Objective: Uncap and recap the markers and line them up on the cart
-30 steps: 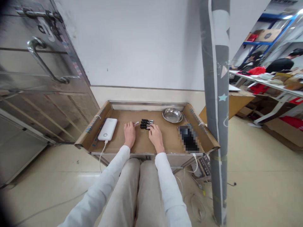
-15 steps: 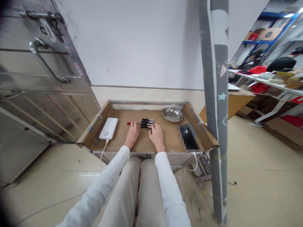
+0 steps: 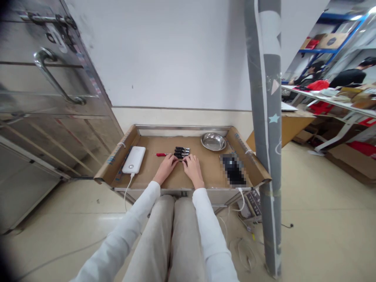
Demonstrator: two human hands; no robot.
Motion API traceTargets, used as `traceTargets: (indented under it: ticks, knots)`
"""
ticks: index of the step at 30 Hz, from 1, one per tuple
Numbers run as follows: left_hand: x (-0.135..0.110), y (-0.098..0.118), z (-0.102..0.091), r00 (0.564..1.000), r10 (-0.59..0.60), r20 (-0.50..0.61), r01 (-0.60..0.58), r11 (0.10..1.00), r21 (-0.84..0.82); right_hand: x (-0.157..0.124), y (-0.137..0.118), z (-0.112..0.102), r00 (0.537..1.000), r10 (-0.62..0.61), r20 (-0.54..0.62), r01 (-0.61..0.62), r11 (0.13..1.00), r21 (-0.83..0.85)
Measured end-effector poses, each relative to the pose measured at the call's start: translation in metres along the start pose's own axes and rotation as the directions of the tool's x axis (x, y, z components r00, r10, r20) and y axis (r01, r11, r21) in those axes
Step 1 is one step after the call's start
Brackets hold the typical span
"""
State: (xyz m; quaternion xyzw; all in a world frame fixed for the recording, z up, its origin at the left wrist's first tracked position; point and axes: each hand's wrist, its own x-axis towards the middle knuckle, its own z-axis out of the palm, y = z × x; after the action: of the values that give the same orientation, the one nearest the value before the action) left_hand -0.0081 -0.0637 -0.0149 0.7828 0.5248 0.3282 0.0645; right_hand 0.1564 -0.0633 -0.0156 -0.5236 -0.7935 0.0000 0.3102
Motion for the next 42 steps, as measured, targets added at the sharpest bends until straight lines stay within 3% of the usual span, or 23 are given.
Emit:
traceTargets:
  ticks: [10,21,27,31,37,42]
  knots:
    - [0.0012,0.0040,-0.0044,0.999,0.002,0.033,-0.002,1.000,-0.006,0.0013,-0.0026,-0.0040,1.000,-0.014,0.001,0.013,0.998,0.056]
    - [0.0009,0.0053,-0.0059,0.998,-0.019,0.067,0.034,0.970,-0.240,0.0026,-0.0042,-0.0036,0.994,-0.105,0.029,0.102,0.989,0.104]
    - [0.0021,0.0073,-0.0058,0.993,0.111,0.027,-0.111,0.994,-0.013,0.0018,-0.0046,-0.0053,0.995,-0.001,-0.098,0.008,0.997,0.073]
    - [0.0002,0.0083,-0.0052,0.995,0.084,0.061,-0.090,0.991,0.103,0.0003,-0.0024,-0.0062,0.982,0.075,-0.172,-0.066,0.996,0.059]
    - [0.0001,0.0080,-0.0053,0.997,0.068,0.040,-0.073,0.984,0.161,0.0002,-0.0010,-0.0059,0.976,0.148,-0.159,-0.155,0.988,-0.029]
    - [0.0020,0.0075,-0.0063,0.997,0.071,-0.031,-0.066,0.986,0.153,0.0008,-0.0032,-0.0063,0.987,0.099,-0.130,-0.108,0.992,-0.063]
